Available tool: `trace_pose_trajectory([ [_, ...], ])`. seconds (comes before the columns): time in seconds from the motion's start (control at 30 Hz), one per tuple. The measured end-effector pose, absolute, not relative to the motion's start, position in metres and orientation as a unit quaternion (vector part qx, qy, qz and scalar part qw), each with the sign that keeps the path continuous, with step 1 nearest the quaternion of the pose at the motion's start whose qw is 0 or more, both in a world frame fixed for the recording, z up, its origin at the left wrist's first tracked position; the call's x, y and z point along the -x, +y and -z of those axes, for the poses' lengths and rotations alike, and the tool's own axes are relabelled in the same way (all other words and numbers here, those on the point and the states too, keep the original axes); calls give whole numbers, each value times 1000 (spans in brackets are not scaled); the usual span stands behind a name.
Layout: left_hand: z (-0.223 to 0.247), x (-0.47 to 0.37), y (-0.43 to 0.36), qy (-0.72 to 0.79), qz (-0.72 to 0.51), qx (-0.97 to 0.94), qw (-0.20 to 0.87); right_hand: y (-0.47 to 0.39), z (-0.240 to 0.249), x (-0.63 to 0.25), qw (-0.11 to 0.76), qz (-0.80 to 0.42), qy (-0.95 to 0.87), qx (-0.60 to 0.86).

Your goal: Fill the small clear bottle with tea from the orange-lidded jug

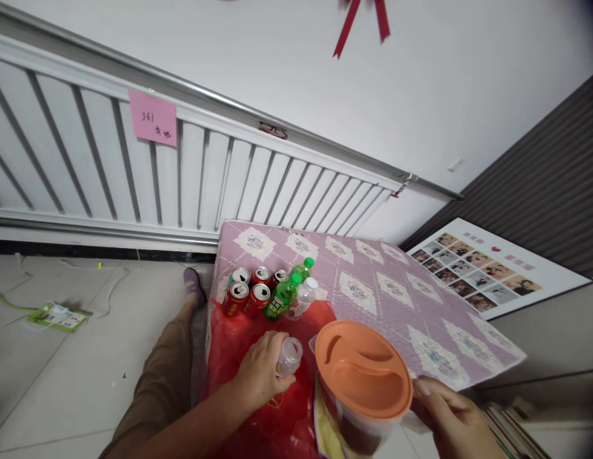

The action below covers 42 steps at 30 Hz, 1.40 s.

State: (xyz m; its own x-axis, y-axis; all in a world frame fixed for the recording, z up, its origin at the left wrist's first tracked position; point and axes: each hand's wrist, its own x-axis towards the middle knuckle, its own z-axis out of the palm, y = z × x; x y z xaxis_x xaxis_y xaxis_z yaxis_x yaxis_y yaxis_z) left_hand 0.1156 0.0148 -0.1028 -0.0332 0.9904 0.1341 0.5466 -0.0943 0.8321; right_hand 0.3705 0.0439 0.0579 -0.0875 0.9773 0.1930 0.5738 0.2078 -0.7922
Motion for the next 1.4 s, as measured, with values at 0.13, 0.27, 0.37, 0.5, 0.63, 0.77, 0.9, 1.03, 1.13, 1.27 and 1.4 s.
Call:
trace_pose_trajectory([
  [0.13, 102, -116, 14, 610, -380, -631, 292, 44, -54, -373, 332, -354, -649, 585],
  [0.27, 100, -115, 14, 611, -376, -632, 295, 47, -51, -379, 307, -358, -652, 593],
  [0.37, 99, -114, 14, 612, -371, -633, 296, 48, -51, -379, 300, -343, -656, 601],
  [0.5, 99, -114, 14, 615, -365, -633, 297, 44, -58, -370, 310, -300, -659, 616],
  [0.63, 100, -114, 15, 614, -362, -635, 298, 39, -66, -358, 312, -278, -670, 614],
  [0.77, 99, -113, 15, 612, -362, -637, 299, 38, -71, -351, 319, -267, -679, 606],
  [0.9, 98, -113, 15, 612, -366, -633, 301, 37, -75, -346, 321, -254, -685, 602],
  [1.03, 97, -113, 14, 608, -375, -633, 298, 36, -76, -343, 323, -249, -689, 599],
  [1.13, 97, -113, 14, 608, -374, -633, 299, 36, -76, -342, 327, -249, -686, 600],
  [1.27, 99, -114, 15, 612, -368, -631, 304, 37, -76, -344, 323, -260, -683, 602],
  [1.4, 99, -114, 15, 611, -370, -632, 300, 37, -77, -345, 319, -270, -681, 601],
])
